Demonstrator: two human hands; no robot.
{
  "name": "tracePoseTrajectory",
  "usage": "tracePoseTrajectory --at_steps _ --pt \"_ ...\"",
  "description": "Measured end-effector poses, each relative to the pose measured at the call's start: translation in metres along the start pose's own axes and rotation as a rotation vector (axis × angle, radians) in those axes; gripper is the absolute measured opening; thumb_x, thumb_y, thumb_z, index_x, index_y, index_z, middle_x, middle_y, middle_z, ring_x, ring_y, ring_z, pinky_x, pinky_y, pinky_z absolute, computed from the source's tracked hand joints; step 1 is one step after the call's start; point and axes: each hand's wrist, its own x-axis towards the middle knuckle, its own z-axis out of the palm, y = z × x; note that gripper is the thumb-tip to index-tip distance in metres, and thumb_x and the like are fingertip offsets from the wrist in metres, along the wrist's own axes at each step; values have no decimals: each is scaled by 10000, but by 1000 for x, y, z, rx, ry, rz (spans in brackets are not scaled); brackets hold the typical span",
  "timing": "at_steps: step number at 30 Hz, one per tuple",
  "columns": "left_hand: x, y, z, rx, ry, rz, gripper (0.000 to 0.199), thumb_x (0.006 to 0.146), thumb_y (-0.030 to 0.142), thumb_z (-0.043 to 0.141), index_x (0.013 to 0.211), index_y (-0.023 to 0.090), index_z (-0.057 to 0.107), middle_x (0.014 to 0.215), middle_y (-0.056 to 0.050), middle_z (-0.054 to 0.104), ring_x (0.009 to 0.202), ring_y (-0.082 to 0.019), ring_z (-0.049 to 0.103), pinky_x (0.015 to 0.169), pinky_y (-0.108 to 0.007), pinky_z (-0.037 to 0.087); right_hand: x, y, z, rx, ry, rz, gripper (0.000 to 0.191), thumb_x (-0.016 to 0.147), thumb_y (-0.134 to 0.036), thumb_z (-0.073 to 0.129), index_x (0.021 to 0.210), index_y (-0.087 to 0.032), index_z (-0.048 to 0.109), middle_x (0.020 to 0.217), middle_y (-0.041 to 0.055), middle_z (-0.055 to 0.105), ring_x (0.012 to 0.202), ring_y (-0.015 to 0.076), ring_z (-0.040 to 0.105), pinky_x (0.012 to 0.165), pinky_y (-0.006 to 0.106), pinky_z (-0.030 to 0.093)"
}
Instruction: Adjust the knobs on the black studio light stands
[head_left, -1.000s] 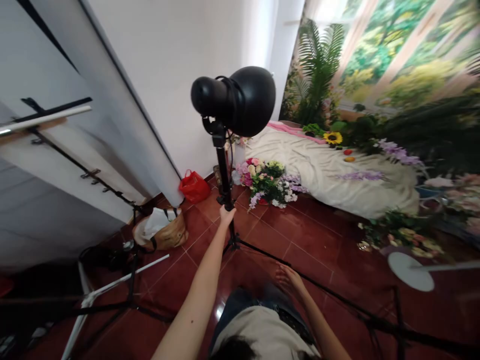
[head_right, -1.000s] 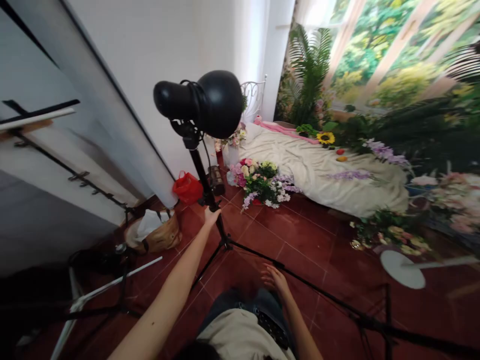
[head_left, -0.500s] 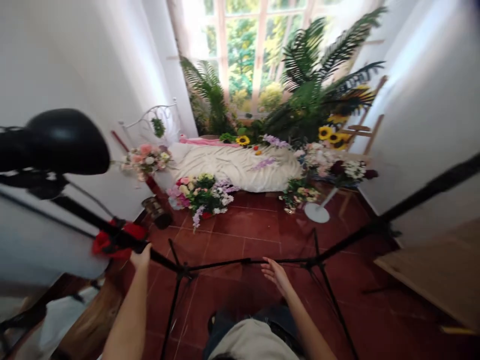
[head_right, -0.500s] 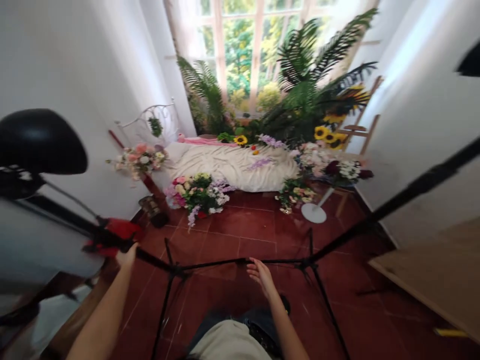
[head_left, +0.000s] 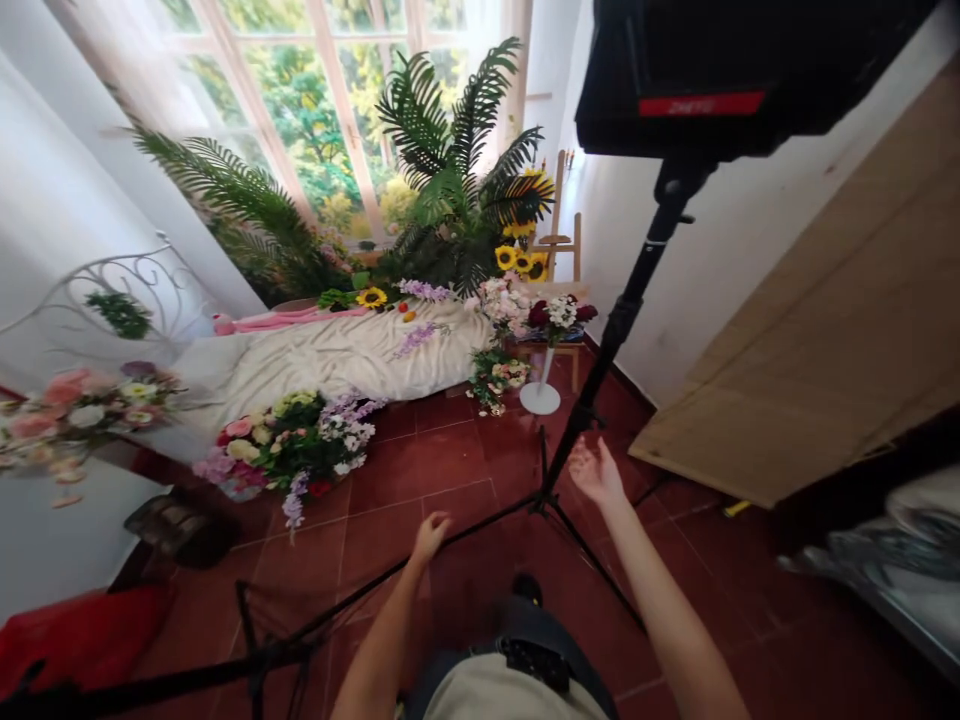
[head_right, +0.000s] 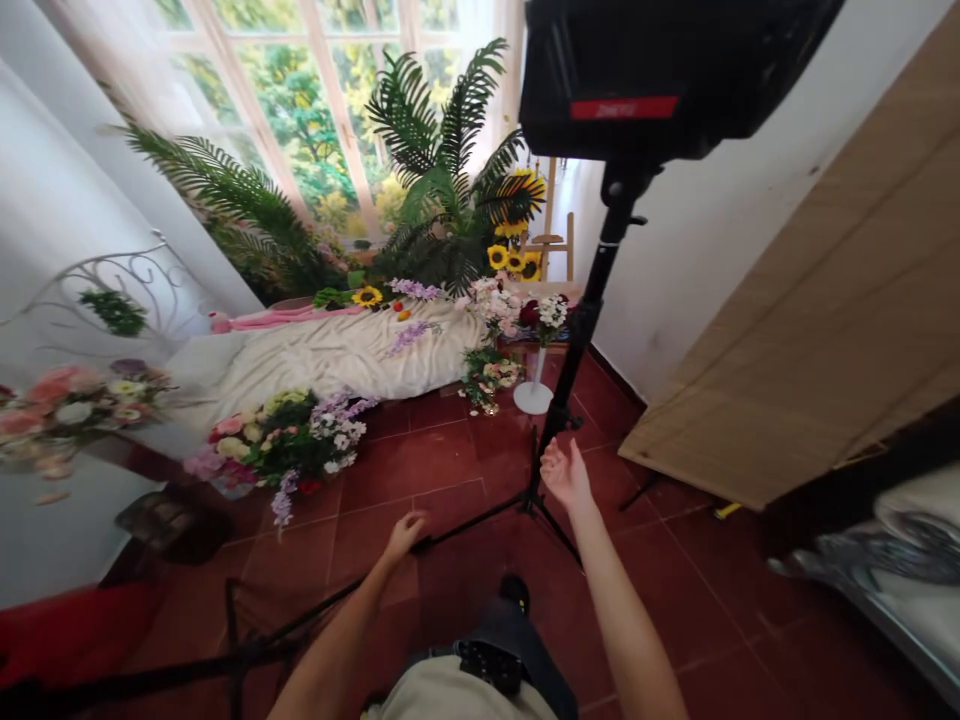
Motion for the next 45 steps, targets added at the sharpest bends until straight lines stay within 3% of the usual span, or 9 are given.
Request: tracePoseTrajectory --at_steps 4,7,12,17,23,33,37,42,45 --pt "47 140 115 -272 -354 369 310 685 381 644 888 147 627 865 -80 680 846 -181 634 852 -357 473 12 -54 12 80 -134 45 301 924 -434 376 938 -223 590 695 -15 602 558 79 544 449 169 438" --pt "62 232 182 -396 -350 587 461 659 325 722 1062 165 565 1014 -112 646 944 -173 611 896 -352 451 19 -76 13 98 -178 154 293 927 -416 395 817 -211 574 638 -28 575 510 67 509 423 146 417" --pt "69 325 261 -554 -363 714 500 625 346 751 1052 161 568 932 -80 658 828 -142 625 821 -315 485 26 -98 7 225 -263 290 191 917 -324 461 807 -190 541 588 -60 562 462 36 491 414 103 405" --pt "80 335 288 -515 -312 586 354 635 455 703 718 130 592 572 -13 592 492 -96 545 513 -225 445 36 -109 3 451 -247 367 114 896 -180 459 796 -174 513 612 -57 590 470 29 530 411 104 424" --pt "91 331 293 -375 -234 566 371 634 441 681 498 154 491 421 26 467 403 -71 434 415 -193 330 39 -112 6 445 -284 343 81 841 -121 496 786 -175 519 645 -56 623 502 21 555 453 91 451" --pt "97 329 303 -400 -48 544 232 587 273 674 494 143 506 474 20 461 464 -76 425 456 -198 338 38 -91 14 -668 107 -272 168 812 -341 564 743 -197 512 578 1 625 385 78 473 286 164 250" --pt "97 328 304 -372 -42 556 243 605 274 654 486 148 484 483 17 459 456 -73 415 453 -202 336 23 -93 7 -1143 133 -504 177 771 -377 628 800 -219 553 647 16 653 492 127 556 406 197 361" --pt "97 328 305 -377 -50 589 254 612 273 645 477 151 469 469 25 434 448 -68 399 444 -198 320 1 -108 5 -1437 298 -871 202 820 -283 533 1014 -295 588 1038 26 650 962 188 593 715 255 455" --pt "97 328 305 -375 -42 577 265 598 274 660 469 149 465 464 26 429 448 -67 393 441 -197 312 2 -108 2 -1465 441 -830 259 854 -417 460 984 -241 598 925 55 668 854 211 616 719 293 461"
